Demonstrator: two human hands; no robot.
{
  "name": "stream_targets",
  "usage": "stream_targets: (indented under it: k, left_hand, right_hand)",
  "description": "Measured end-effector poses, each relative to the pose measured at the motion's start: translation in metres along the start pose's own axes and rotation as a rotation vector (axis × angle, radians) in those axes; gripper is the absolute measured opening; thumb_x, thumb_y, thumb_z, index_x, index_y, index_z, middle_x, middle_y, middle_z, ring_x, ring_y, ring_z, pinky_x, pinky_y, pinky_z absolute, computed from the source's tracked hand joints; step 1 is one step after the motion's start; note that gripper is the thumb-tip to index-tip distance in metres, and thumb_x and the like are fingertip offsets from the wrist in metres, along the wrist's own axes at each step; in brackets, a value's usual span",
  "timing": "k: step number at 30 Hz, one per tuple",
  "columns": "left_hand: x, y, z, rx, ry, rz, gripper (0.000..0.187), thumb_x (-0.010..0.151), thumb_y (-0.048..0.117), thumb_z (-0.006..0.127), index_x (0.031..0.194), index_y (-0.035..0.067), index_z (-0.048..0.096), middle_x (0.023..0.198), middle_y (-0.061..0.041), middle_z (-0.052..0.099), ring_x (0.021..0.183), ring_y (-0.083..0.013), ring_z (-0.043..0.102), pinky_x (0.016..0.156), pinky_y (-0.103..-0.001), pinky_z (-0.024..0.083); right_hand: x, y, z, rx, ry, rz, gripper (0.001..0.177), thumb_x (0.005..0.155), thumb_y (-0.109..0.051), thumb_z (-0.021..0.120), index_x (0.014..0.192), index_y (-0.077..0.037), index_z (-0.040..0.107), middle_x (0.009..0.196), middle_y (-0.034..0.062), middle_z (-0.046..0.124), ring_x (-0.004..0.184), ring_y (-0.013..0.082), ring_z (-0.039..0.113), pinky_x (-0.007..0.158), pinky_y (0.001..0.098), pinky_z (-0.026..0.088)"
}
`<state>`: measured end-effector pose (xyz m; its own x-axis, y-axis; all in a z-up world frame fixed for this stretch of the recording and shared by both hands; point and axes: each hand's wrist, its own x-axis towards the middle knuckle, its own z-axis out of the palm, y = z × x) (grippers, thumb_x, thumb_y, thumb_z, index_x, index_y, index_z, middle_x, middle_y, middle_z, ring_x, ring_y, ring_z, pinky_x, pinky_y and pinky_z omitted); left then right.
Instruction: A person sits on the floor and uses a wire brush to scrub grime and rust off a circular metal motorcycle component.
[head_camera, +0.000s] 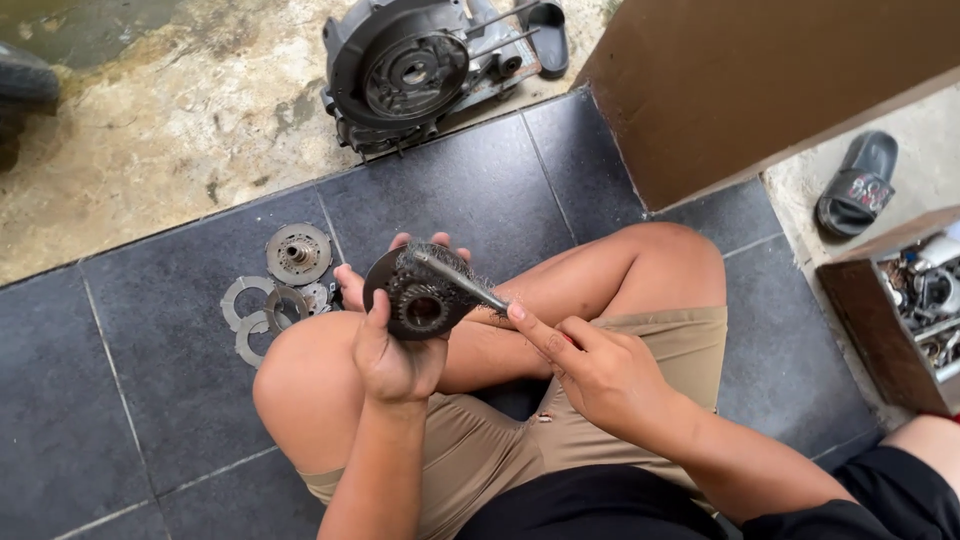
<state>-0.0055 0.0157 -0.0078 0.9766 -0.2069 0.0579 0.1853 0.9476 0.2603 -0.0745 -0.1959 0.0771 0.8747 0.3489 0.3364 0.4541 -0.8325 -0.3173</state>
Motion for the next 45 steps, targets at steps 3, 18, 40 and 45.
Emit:
stream_targets:
  k: [3, 18, 40, 45]
  left_hand:
    - [0.002, -0.013, -0.009, 0.022, -0.029, -0.127, 0.058, 0.105, 0.029, 0.048, 0.157, 0.011, 0.031, 0.157, -0.034, 0.036, 0.145, -0.0517, 0.037, 0.105, -0.069, 0.044]
    - [0.006, -0.007, 0.029, 0.021, -0.006, -0.034, 0.057, 0.092, 0.011, 0.062, 0.142, 0.031, 0.045, 0.151, -0.017, 0.048, 0.143, -0.0516, 0.039, 0.118, -0.069, 0.033]
    - [0.005, -0.011, 0.035, -0.018, -0.062, 0.009, 0.099, 0.103, 0.022, 0.067, 0.154, 0.058, -0.010, 0.152, -0.017, 0.044, 0.133, -0.0490, 0.046, 0.109, -0.065, 0.040]
    - [0.002, -0.022, 0.029, -0.018, -0.046, -0.238, 0.069, 0.099, 0.026, 0.059, 0.154, -0.001, 0.027, 0.145, -0.023, 0.047, 0.142, -0.0408, 0.041, 0.117, -0.055, 0.035]
  right_hand:
    - [0.006, 0.005, -0.005, -0.063, 0.000, -0.002, 0.046, 0.103, -0.021, 0.050, 0.148, -0.024, 0.059, 0.078, 0.0044, 0.058, 0.056, 0.0279, 0.066, 0.050, 0.0407, 0.057]
    - [0.023, 0.023, -0.011, 0.161, -0.025, -0.019, 0.033, 0.099, -0.016, 0.059, 0.131, -0.014, 0.066, 0.073, 0.0011, 0.054, 0.056, 0.0214, 0.059, 0.050, 0.0331, 0.052]
    - [0.020, 0.020, 0.001, 0.206, -0.108, -0.002, 0.058, 0.089, -0.007, 0.069, 0.145, -0.015, 0.060, 0.074, 0.0008, 0.052, 0.054, 0.0155, 0.052, 0.051, 0.0300, 0.048]
    - [0.034, 0.015, -0.006, 0.197, -0.043, -0.027, 0.055, 0.091, -0.005, 0.068, 0.145, -0.011, 0.060, 0.076, 0.0008, 0.051, 0.055, 0.0145, 0.048, 0.050, 0.0305, 0.045]
